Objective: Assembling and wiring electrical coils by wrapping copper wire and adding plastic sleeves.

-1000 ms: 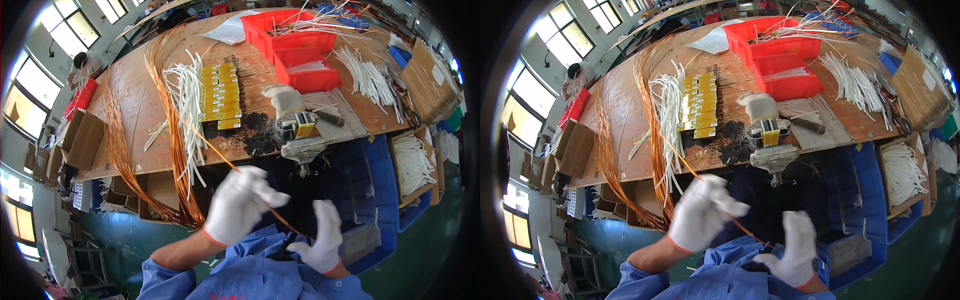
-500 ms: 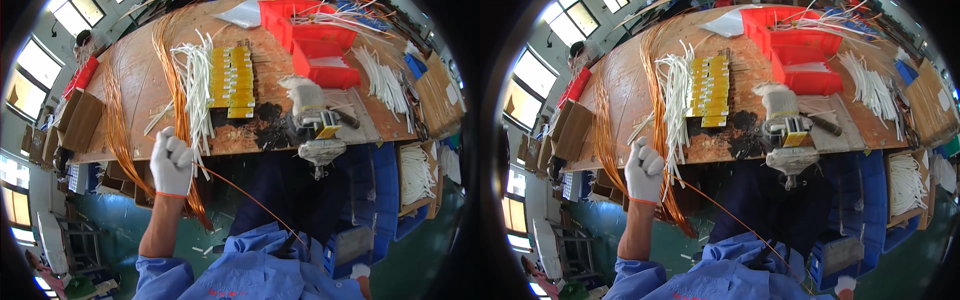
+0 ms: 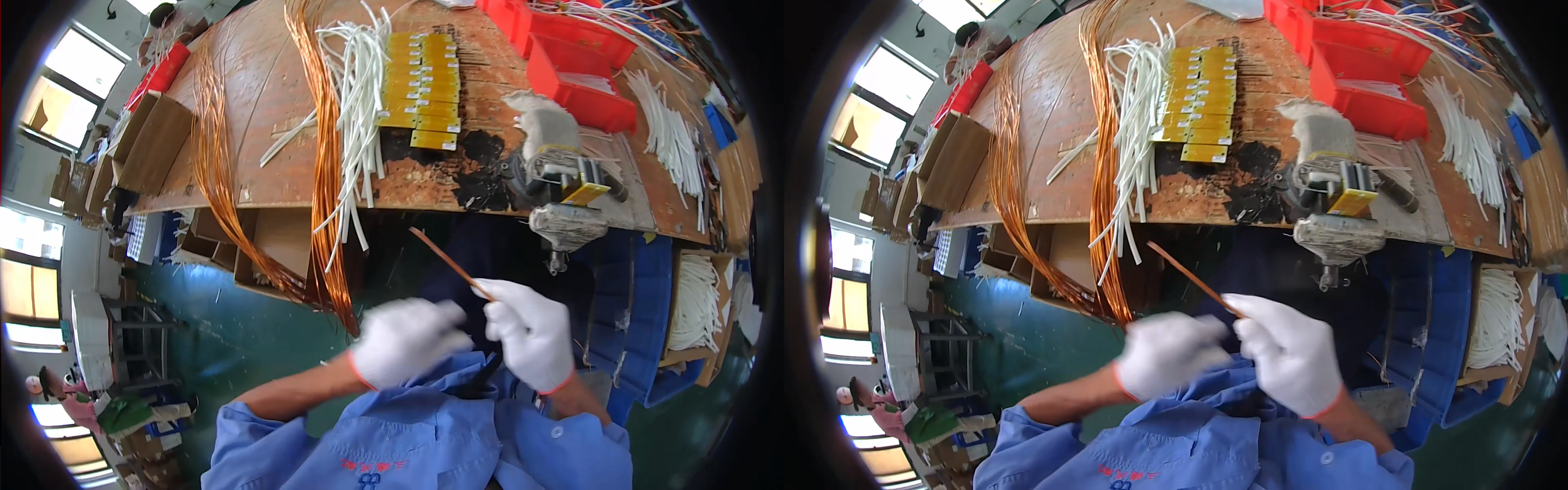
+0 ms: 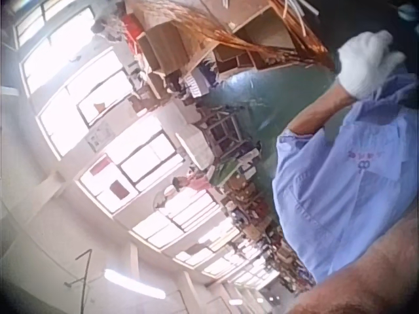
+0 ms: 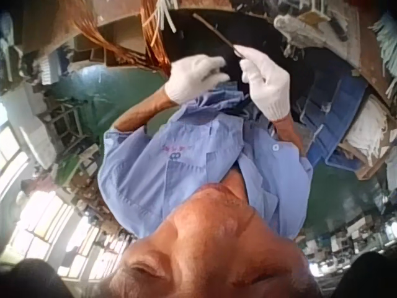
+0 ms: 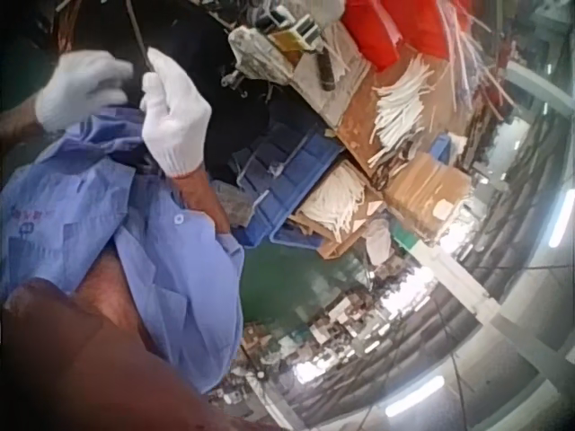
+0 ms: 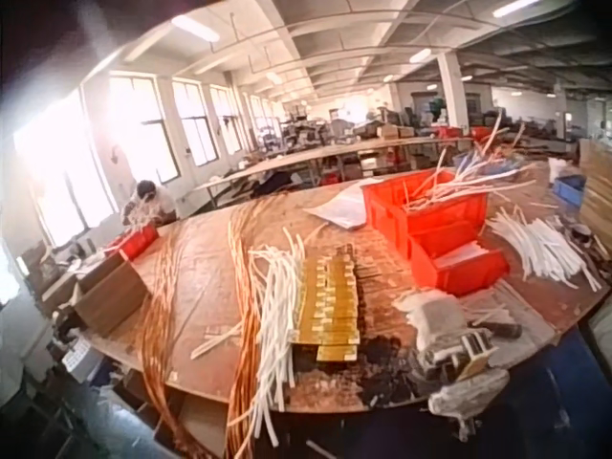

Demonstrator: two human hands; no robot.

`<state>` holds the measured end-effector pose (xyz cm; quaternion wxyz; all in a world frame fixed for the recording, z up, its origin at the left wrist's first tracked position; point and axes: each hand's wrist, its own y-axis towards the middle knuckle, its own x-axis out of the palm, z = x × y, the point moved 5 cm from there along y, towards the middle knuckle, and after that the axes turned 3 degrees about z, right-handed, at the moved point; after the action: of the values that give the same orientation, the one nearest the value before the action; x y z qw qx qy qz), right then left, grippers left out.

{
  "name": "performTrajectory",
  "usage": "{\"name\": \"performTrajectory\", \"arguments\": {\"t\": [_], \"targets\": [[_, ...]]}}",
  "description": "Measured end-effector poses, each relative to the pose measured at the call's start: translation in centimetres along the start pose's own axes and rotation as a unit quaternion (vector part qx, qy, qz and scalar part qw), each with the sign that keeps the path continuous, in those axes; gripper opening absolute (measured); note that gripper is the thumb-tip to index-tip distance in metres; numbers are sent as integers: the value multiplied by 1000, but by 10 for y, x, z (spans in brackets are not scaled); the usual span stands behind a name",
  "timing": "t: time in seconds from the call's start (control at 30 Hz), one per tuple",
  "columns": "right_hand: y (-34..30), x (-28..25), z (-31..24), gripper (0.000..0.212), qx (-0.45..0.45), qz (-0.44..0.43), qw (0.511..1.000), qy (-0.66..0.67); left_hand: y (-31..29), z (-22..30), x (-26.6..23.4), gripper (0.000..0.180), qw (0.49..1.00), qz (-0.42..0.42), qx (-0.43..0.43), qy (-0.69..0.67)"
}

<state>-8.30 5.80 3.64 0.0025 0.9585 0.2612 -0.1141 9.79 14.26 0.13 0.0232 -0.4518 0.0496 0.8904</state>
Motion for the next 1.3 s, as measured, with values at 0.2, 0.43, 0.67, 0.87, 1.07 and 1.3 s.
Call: {"name": "performTrajectory", "arguments": {"t": [0.2, 0.43, 0.67, 0.87, 1.07, 1.3], "targets": [[-9, -59, 31, 28, 97, -2, 994, -54, 13, -119, -129, 22, 891, 203, -78, 397], [-6, -59, 17, 33, 91, -49, 995, -7, 42, -88, -146, 32, 988, 130, -20, 87], [-13, -73, 12, 30, -26, -49, 998, -19, 49, 69, -172, 31, 880, 64, 179, -435], [-31, -100, 2, 34, 25, -39, 998, -43, 70, 86, -132, 28, 956, -26, -40, -288], [-39, -102, -2, 39, -96, -87, 988, -82, 66, 72, -66, 40, 963, -169, -25, -208], [-50, -76, -11, 26, -206, -27, 948, -241, 59, 94, -17, 17, 964, -145, 221, -25]]}}
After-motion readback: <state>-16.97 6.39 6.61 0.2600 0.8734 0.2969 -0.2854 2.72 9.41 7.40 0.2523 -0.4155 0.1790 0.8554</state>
